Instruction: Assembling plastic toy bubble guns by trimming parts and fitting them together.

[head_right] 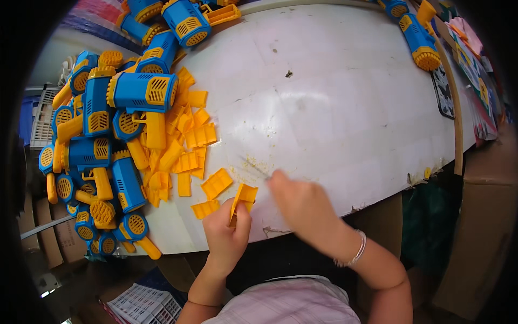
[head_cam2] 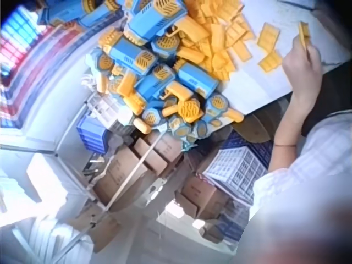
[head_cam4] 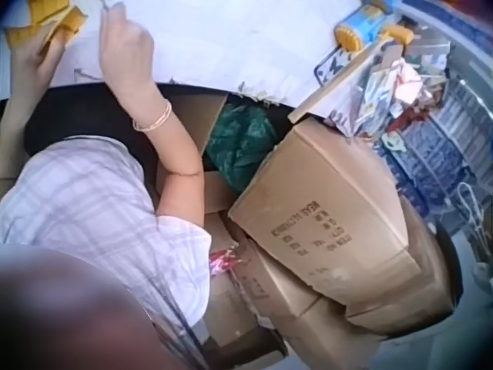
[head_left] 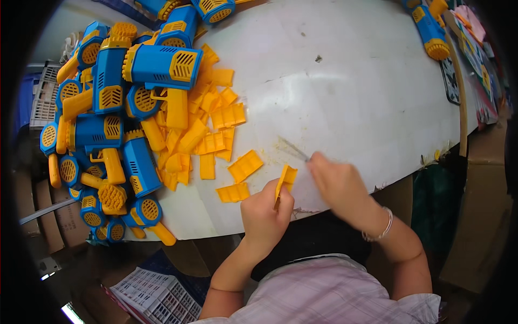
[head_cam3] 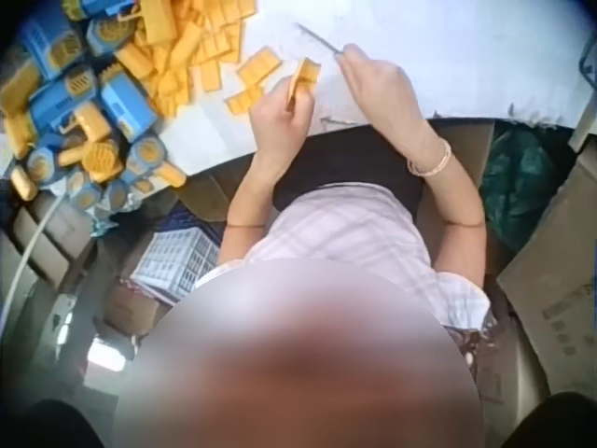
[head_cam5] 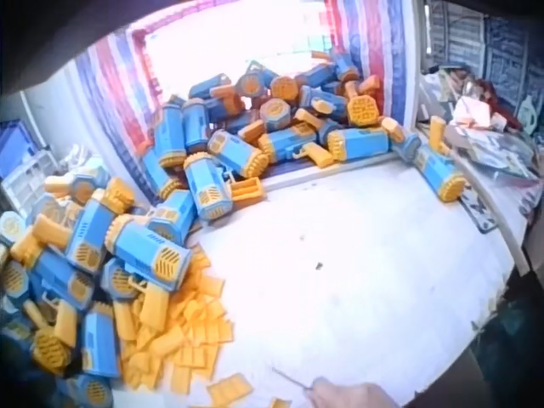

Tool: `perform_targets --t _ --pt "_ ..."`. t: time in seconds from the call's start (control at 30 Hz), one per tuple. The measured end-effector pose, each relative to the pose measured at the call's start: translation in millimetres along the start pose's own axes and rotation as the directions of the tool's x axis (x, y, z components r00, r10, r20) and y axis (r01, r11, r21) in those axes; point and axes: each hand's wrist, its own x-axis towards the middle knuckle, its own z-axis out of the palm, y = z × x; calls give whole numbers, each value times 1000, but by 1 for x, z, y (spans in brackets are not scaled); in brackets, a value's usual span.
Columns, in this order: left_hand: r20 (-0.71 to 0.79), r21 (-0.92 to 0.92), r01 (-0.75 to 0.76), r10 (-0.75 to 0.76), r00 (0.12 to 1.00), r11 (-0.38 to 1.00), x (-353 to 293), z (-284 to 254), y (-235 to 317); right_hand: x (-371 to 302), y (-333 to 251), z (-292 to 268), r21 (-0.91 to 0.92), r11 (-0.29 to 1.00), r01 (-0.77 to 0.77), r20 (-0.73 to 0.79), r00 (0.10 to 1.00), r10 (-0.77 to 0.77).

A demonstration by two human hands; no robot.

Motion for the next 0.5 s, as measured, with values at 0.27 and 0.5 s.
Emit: perform_targets --t 0.27,0.5 --pt "16 13 49 -49 999 999 1 3 -3 -1 5 0 -20 1000 -10 2 1000 10" --pt "39 -15 52 -51 998 999 -7 2 -5 -9 4 2 47 998 -34 8 999 34"
